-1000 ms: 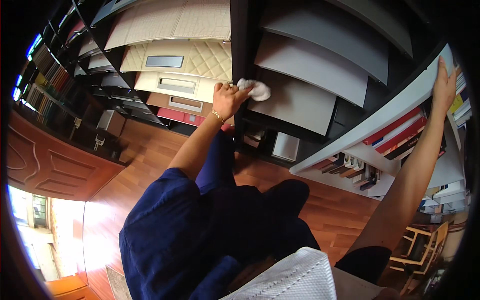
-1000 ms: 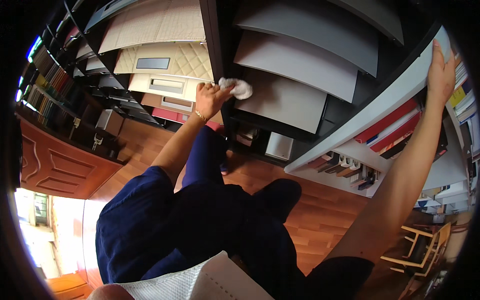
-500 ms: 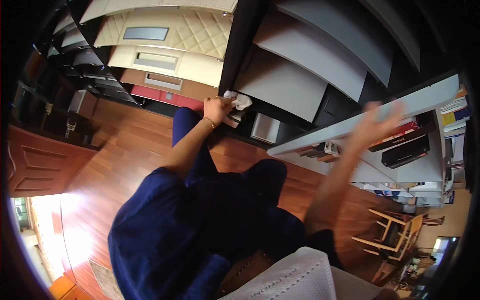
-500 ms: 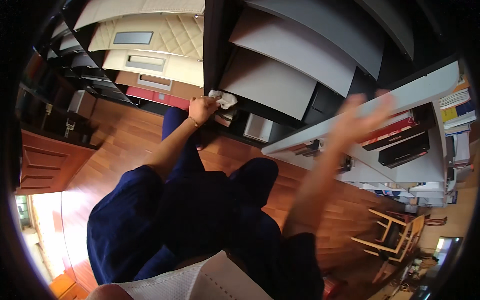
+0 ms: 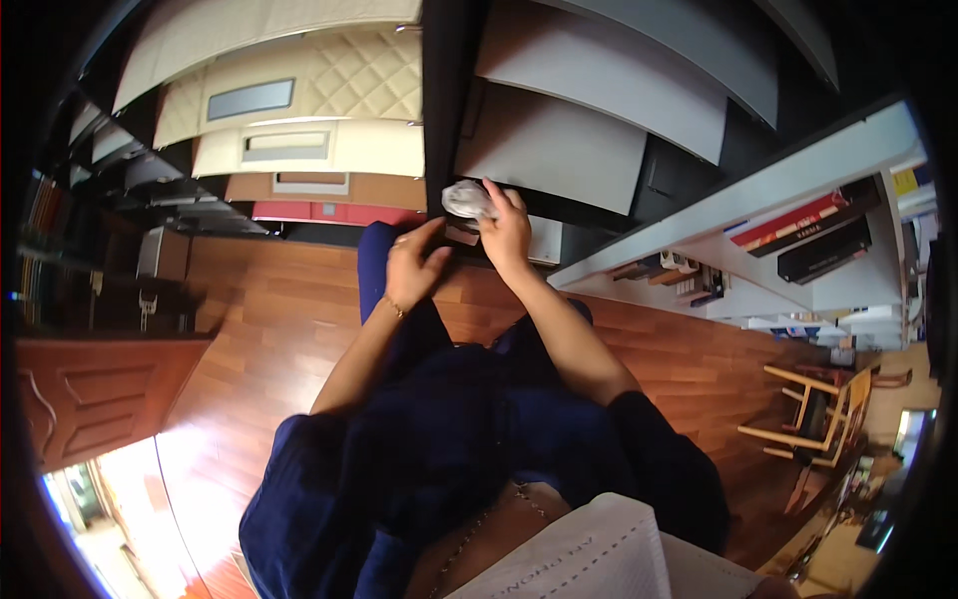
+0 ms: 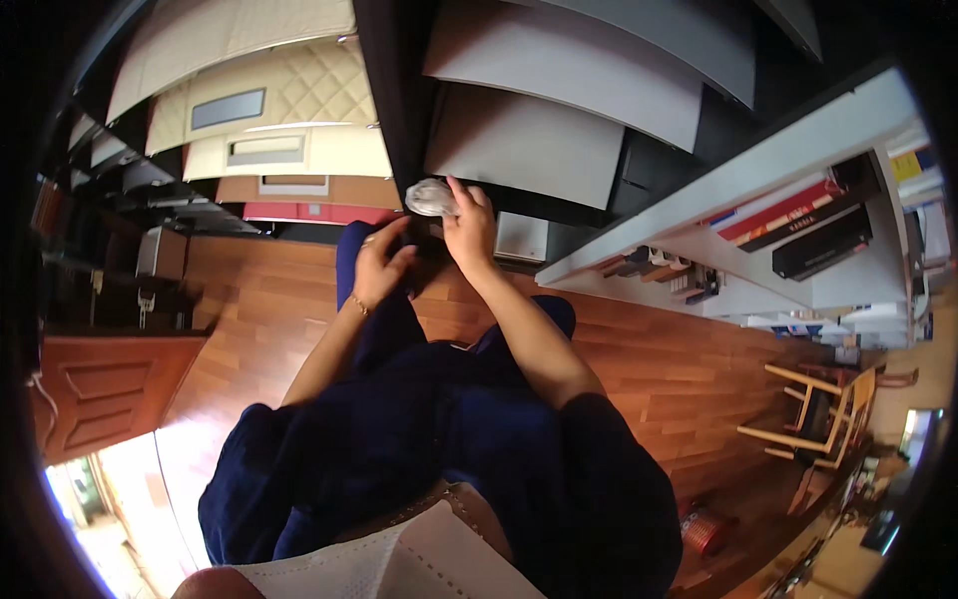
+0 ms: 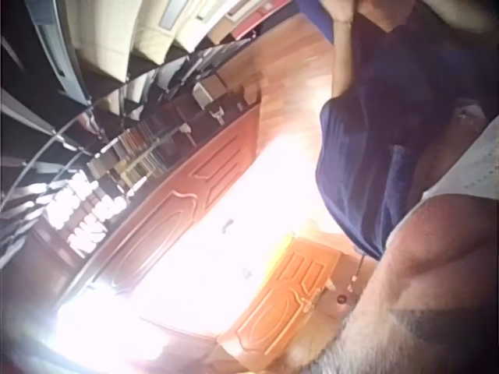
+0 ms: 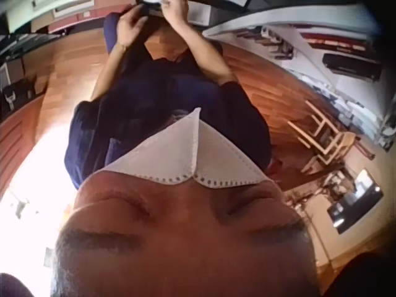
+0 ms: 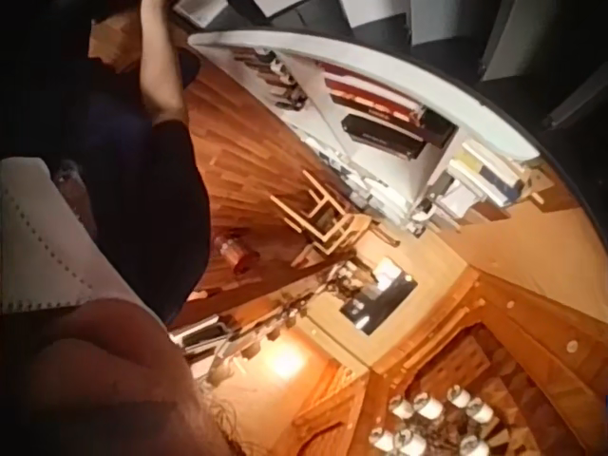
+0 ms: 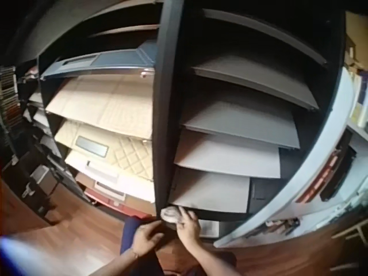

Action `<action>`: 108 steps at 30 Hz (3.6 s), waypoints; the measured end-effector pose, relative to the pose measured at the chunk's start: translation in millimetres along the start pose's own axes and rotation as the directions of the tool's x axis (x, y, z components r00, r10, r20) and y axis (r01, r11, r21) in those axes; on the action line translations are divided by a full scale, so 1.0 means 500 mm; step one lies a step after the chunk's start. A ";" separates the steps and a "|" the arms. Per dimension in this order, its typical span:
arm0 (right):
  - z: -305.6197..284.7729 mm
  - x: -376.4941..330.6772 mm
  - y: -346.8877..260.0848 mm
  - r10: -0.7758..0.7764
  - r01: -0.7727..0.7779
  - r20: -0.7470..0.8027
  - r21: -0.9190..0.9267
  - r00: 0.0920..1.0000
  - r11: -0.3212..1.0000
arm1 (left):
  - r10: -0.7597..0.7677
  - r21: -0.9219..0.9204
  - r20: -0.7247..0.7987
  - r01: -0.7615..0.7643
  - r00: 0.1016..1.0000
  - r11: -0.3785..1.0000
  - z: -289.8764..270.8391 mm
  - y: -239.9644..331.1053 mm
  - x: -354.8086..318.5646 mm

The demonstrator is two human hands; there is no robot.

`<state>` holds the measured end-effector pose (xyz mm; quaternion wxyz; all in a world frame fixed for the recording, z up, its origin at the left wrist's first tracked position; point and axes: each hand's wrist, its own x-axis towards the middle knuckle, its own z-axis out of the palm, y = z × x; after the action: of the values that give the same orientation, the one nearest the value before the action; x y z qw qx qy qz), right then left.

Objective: The person is wiping down shelves and organizing binders in an office storage area.

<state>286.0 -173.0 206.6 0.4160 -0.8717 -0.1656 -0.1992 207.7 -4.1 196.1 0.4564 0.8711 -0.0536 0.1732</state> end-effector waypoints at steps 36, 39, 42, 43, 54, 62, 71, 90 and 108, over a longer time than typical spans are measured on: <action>-0.711 0.207 -0.031 -0.670 0.192 -0.206 -0.862 0.713 0.468 | -0.009 -0.710 0.211 0.159 0.977 0.685 -0.155 0.282 0.063; -0.733 0.231 -0.060 -0.617 0.108 -0.116 -0.943 0.778 0.313 | 0.287 -0.743 0.020 -0.178 0.958 0.645 -0.183 0.380 0.082; -0.679 0.202 -0.030 -0.477 0.163 0.011 -0.947 0.879 0.278 | 0.537 -0.871 -0.104 -0.337 0.837 0.357 -0.233 0.428 0.085; -0.665 0.175 -0.002 -0.404 0.198 0.068 -0.936 0.912 0.290 | 0.549 -0.905 -0.157 -0.343 0.821 0.253 -0.233 0.436 0.084; -0.418 -0.046 0.267 -0.203 0.244 0.164 -0.844 0.965 0.478 | 0.583 -0.880 -0.095 -0.342 0.807 0.330 -0.329 0.450 0.115; -0.360 -0.094 0.300 0.032 0.109 0.144 -0.860 0.989 0.499 | 0.628 -0.783 -0.129 -0.467 0.768 0.411 -0.377 0.419 0.123; -0.500 -0.070 0.142 -0.217 0.053 -0.148 -0.701 0.965 0.712 | 0.693 -0.668 -0.142 -0.585 0.707 0.460 -0.364 0.448 0.137; -0.626 -0.061 0.435 -0.090 -0.174 -0.354 -0.646 0.931 0.743 | 0.888 0.812 0.171 -0.572 0.427 0.118 -0.371 0.405 0.410; -0.562 -0.045 0.318 -0.050 -0.196 -0.457 -0.475 0.888 0.858 | 0.985 0.768 0.163 -0.634 0.060 -0.088 -0.367 0.455 0.551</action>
<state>279.8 -493.3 252.5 0.2055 -0.8850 0.0288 -0.4169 361.2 31.7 565.5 -0.1272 0.6393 -0.4197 0.6316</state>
